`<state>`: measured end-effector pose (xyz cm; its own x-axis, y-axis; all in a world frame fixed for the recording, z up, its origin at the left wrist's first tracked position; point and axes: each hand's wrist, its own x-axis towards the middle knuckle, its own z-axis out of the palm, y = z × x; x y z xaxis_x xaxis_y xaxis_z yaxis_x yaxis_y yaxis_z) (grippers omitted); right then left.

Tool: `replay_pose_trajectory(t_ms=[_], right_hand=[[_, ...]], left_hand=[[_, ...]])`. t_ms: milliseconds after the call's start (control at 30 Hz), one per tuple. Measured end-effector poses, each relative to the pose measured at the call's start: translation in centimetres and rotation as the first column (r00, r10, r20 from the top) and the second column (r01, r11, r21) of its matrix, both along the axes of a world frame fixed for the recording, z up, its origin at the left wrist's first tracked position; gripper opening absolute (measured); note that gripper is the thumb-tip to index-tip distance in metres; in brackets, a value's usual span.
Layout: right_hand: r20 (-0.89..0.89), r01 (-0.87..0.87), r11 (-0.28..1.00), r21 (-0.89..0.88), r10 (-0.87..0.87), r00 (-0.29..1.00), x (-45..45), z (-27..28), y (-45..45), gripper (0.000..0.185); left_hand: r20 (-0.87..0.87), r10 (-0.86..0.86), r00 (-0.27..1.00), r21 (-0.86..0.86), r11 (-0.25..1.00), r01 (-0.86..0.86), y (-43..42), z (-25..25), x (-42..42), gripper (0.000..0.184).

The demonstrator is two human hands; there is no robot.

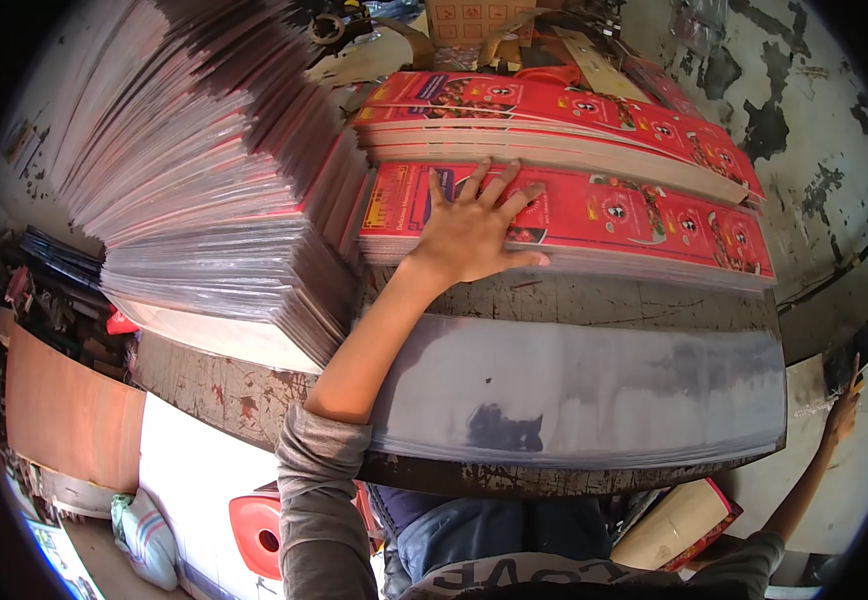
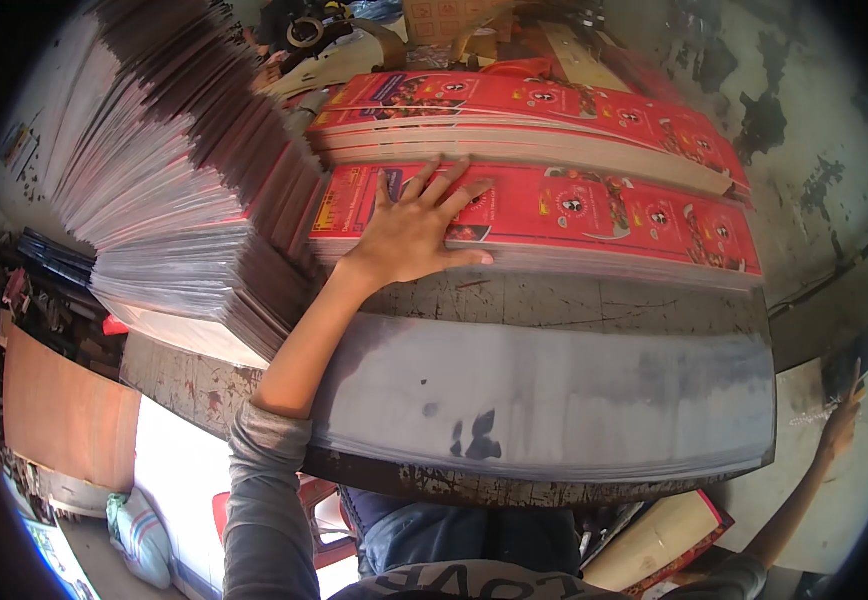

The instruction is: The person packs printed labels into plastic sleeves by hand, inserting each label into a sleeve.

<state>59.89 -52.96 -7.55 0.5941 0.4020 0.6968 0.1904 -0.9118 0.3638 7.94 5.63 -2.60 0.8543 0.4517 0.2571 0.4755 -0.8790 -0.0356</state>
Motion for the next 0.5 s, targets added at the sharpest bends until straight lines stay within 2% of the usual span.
replay_pose_trajectory(t_ms=[67, 133, 467, 500], right_hand=[[0.021, 0.021, 1.000, -0.010, -0.021, 1.000, 1.2, -0.5, -0.4, 0.080], [0.047, 0.118, 0.991, -0.066, -0.115, 0.992, 1.4, -0.6, -0.3, 0.082], [0.044, 0.123, 0.990, -0.064, -0.120, 0.992, 3.1, -1.5, -1.2, 0.087], [0.097, 0.075, 0.996, -0.051, -0.070, 0.993, 2.2, -1.2, -0.7, 0.087]], left_hand=[[0.006, -0.002, 1.000, 0.006, 1.000, 0.001, 0.0, 0.0, 0.0, 0.084], [0.008, 0.002, 1.000, 0.011, 1.000, -0.002, 0.0, 0.0, 0.0, 0.084], [0.002, 0.000, 1.000, 0.014, 1.000, 0.000, 0.0, 0.0, 0.0, 0.084], [-0.001, 0.003, 1.000, 0.015, 1.000, -0.003, -0.1, 0.0, 0.0, 0.084]])
